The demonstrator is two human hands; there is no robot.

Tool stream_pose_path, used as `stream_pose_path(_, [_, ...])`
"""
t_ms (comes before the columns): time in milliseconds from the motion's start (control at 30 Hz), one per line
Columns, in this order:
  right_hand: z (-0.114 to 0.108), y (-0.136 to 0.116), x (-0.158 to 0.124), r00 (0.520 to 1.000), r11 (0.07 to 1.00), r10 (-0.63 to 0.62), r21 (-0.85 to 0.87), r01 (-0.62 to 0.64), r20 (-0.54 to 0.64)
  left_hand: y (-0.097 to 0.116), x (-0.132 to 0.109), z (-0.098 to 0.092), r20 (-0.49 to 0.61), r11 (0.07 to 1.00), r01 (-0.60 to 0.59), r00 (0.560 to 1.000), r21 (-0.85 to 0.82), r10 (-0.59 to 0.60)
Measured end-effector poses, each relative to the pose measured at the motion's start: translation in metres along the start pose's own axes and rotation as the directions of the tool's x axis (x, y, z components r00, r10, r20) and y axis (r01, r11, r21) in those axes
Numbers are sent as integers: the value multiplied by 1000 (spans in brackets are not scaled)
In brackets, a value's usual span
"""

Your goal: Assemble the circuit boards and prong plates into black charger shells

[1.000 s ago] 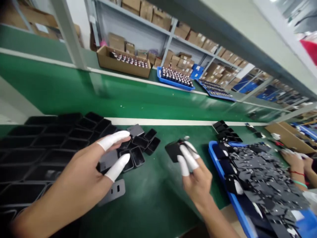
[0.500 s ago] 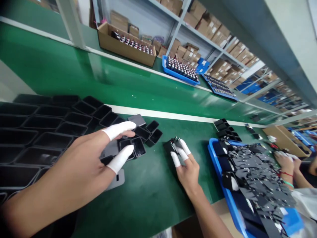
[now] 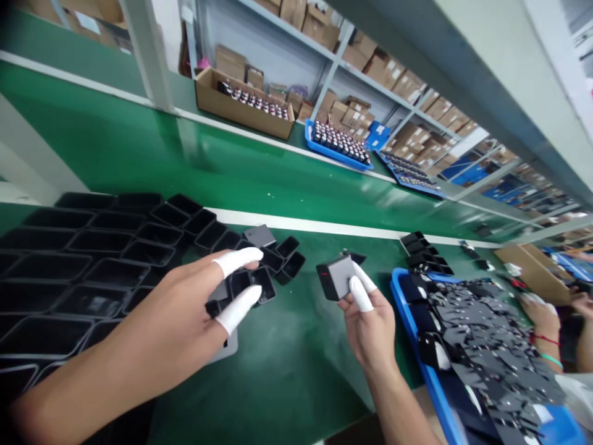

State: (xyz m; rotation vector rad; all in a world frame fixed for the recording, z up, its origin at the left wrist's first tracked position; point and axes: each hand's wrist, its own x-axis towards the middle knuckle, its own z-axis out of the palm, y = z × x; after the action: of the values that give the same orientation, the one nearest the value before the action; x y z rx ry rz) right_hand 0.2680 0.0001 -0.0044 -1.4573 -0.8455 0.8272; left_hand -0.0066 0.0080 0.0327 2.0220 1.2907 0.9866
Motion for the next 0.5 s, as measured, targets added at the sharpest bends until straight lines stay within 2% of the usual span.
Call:
stream_pose_path(33, [12, -10, -3, 993, 974, 104, 198, -112, 49, -1, -1, 1, -6, 1000, 6, 1000, 11, -6])
stream_pose_path(67, [24, -19, -7, 975, 923, 182, 320, -214, 127, -2, -2, 3, -18, 1000, 1, 1000, 30, 0])
stream_pose_path(133, [48, -32, -16, 913, 839, 239, 403, -366, 330, -3, -3, 5, -47, 997, -26, 998, 69, 29])
stream_pose_path(233, [72, -40, -30, 772, 808, 115, 394, -439, 626, -1, -2, 5, 4, 999, -19, 1000, 39, 19])
stream_pose_path(300, [82, -39, -36, 692, 801, 33, 395, -450, 721, 1, -1, 3, 59, 999, 32, 998, -24, -31])
stream_pose_path(367, [89, -38, -39, 670, 793, 24, 394, -465, 742, 3, -1, 1, 85, 994, 77, 994, -76, -71])
stream_pose_path(500, [98, -36, -39, 700, 812, 81, 361, -459, 710, -3, 1, -2, 93, 987, 90, 993, -130, -78])
